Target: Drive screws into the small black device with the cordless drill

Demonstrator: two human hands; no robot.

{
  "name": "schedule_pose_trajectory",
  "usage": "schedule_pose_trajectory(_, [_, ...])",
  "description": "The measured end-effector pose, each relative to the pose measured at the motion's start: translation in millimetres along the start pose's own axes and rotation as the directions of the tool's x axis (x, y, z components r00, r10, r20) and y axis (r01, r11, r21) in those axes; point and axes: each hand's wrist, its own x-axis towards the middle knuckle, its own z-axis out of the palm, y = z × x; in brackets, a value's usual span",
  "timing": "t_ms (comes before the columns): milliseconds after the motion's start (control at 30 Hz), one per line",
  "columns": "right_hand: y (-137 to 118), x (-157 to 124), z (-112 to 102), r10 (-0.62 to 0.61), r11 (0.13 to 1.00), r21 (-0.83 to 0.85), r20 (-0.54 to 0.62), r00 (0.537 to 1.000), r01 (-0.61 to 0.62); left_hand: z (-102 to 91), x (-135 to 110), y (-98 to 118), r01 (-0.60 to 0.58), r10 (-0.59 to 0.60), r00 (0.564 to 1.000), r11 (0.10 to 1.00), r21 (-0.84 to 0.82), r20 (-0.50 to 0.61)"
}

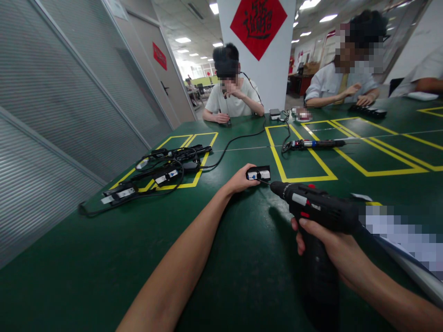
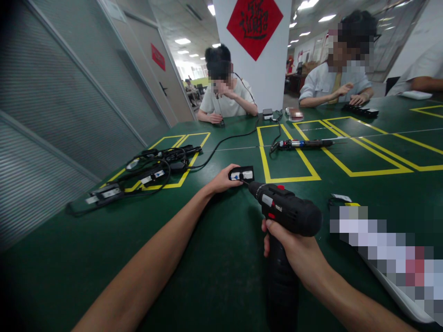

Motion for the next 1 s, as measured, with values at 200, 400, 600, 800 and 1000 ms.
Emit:
schedule_pose_trajectory(200, [1.6, 0.9, -1.0, 0.004, 1.000, 0.010, 0.006, 1.000, -0.004, 0.0, -0.5, 0.6, 0.004, -0.004, 1.000, 1.000, -0.001, -0.001])
schedule_pose_trajectory(400, [-0.5, -1.1, -0.4, 0.004, 1.000, 0.001, -0.001, 1.000, -0.004, 0.6, 0.4, -0.9, -0.004, 0.004, 1.000, 1.000, -0.006, -0.003])
schedule_pose_trajectory(600, [0.6, 0.5, 0.5, 0.008, 1.000, 0.008, 0.018, 1.000, -0.008, 0.8, 0.3, -2.2, 0.016, -0.016, 1.000, 1.000, -0.007, -0.007])
schedule_pose_trajectory(800, [2.8, 0.1, -1.9, -0.002, 1.000, 0.017, 0.033, 0.999, 0.002, 0.3, 0.4, -2.6, 0.001, -0.001, 1.000, 1.000, -0.017, -0.005])
schedule_pose_trajectory(1000, [0.8, -0.5, -1.2, 0.006, 1.000, 0.025, 0.029, 1.000, -0.007, -0.2, -0.4, -1.4, -0.004, 0.004, 1.000, 1.000, -0.018, 0.005])
